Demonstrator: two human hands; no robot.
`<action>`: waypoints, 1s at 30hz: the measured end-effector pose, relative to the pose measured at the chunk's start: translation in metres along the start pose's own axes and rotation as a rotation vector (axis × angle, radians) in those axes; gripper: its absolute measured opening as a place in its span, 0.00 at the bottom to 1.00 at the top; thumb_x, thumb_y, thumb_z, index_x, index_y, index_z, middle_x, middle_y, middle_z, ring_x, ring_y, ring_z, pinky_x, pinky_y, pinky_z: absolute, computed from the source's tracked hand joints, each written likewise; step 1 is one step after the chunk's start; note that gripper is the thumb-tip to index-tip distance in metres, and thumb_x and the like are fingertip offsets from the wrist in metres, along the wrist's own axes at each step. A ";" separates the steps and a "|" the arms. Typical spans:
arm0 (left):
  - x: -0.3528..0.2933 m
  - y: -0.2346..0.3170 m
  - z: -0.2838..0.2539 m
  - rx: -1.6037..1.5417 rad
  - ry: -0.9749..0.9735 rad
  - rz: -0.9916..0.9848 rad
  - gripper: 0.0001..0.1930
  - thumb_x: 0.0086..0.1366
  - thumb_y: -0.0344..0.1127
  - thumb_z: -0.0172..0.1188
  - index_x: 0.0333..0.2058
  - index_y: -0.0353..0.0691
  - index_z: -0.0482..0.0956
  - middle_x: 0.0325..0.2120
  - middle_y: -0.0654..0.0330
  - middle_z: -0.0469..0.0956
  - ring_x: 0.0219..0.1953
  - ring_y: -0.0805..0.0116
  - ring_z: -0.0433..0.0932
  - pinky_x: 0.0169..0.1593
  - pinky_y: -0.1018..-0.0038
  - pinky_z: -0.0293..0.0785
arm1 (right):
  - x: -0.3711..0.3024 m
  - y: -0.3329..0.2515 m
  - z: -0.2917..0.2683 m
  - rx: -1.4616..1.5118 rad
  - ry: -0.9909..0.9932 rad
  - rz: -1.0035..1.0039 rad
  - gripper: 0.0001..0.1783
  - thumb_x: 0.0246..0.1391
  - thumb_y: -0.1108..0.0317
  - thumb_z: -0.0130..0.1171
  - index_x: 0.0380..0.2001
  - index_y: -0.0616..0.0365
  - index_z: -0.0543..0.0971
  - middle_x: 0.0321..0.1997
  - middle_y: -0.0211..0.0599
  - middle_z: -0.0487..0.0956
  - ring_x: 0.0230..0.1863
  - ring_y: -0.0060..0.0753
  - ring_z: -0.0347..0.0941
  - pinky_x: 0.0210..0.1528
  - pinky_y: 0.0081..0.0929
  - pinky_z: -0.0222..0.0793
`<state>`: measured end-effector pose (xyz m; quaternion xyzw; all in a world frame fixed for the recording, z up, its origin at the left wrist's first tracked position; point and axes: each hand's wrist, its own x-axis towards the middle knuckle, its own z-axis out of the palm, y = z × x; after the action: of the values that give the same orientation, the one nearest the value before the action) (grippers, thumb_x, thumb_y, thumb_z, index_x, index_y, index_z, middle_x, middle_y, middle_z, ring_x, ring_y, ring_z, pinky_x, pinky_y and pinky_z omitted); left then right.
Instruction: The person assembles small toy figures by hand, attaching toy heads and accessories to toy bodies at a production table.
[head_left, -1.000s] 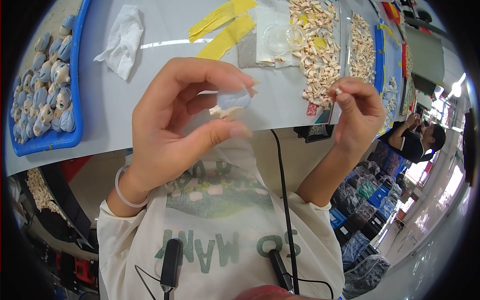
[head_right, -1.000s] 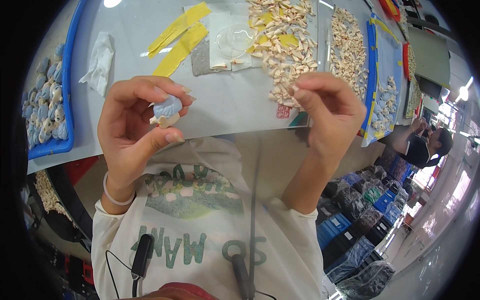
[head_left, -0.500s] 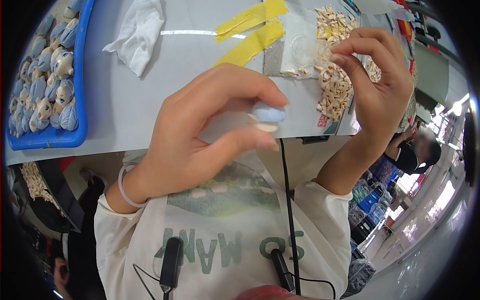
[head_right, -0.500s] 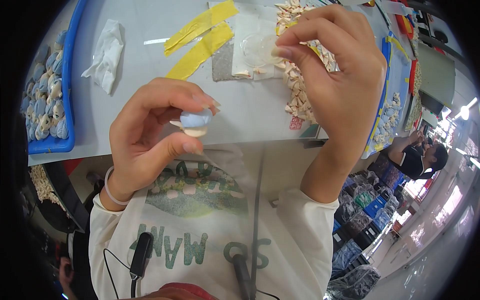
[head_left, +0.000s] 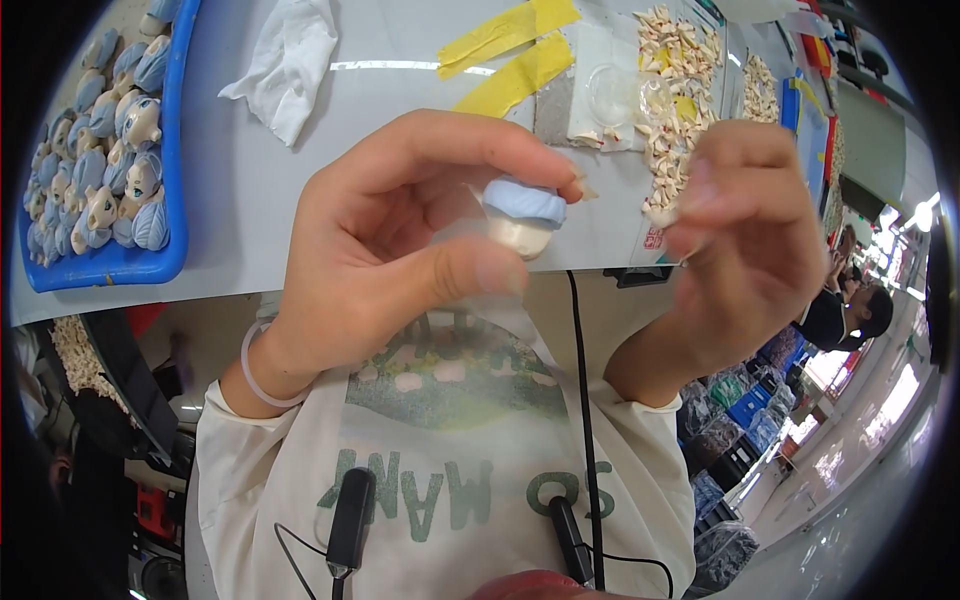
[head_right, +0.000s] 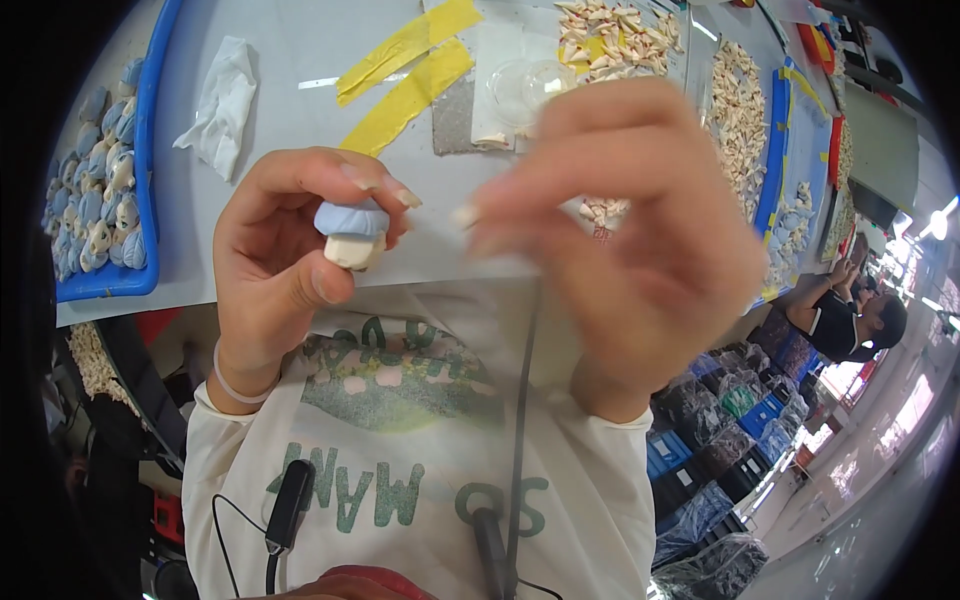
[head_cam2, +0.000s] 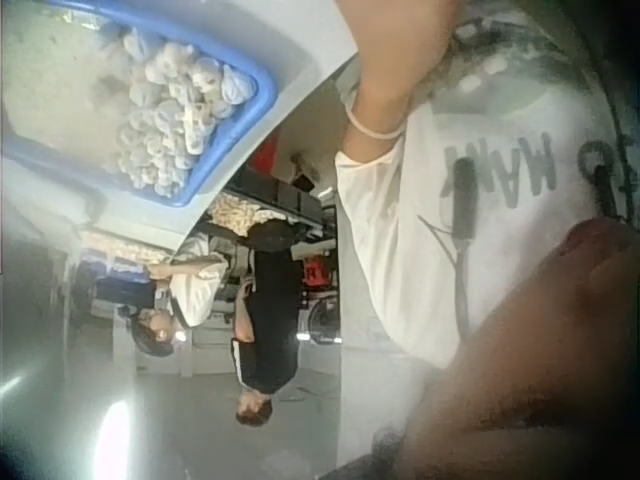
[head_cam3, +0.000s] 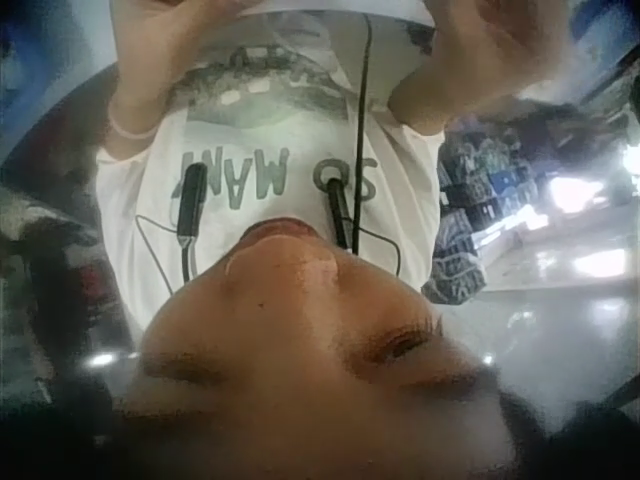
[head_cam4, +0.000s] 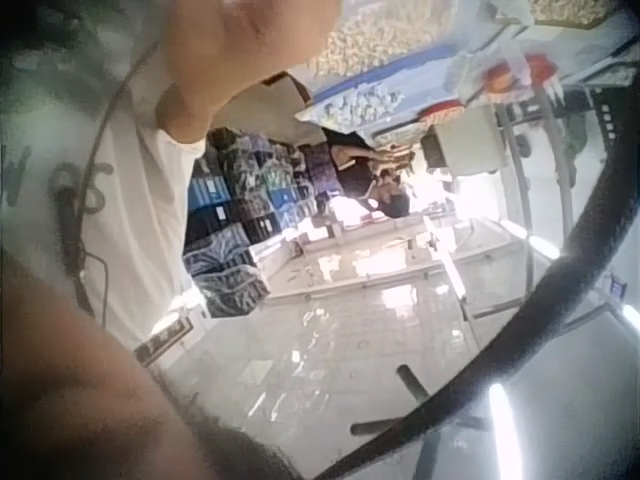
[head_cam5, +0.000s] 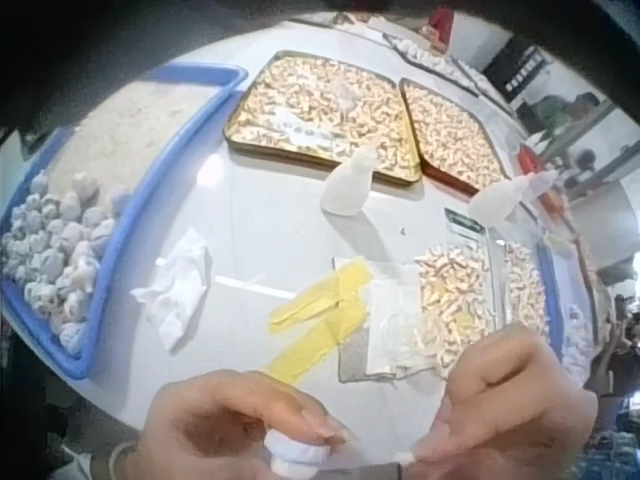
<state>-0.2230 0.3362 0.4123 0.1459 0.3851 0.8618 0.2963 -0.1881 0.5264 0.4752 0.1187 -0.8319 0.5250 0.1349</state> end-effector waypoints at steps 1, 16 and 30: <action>0.000 0.002 0.001 0.017 0.002 -0.034 0.24 0.47 0.42 0.66 0.39 0.36 0.67 0.36 0.52 0.70 0.36 0.67 0.72 0.39 0.75 0.70 | -0.004 0.000 0.006 0.001 0.007 -0.001 0.11 0.35 0.75 0.63 0.24 0.65 0.73 0.29 0.41 0.69 0.31 0.30 0.63 0.34 0.19 0.57; -0.022 -0.008 0.011 0.278 -0.017 0.241 0.21 0.49 0.39 0.64 0.39 0.34 0.70 0.36 0.51 0.71 0.39 0.64 0.73 0.42 0.74 0.70 | -0.032 -0.006 0.038 0.149 0.114 0.065 0.13 0.33 0.72 0.67 0.22 0.60 0.72 0.25 0.35 0.67 0.28 0.26 0.61 0.32 0.18 0.55; -0.025 -0.006 0.019 0.248 -0.006 0.112 0.22 0.49 0.41 0.64 0.39 0.33 0.70 0.36 0.52 0.72 0.38 0.65 0.73 0.43 0.75 0.69 | -0.044 -0.009 0.036 0.141 0.178 0.055 0.12 0.33 0.72 0.66 0.24 0.61 0.74 0.26 0.36 0.68 0.29 0.23 0.64 0.30 0.15 0.57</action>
<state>-0.1920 0.3348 0.4203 0.2051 0.4790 0.8224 0.2286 -0.1476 0.4922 0.4531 0.0576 -0.7806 0.5942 0.1851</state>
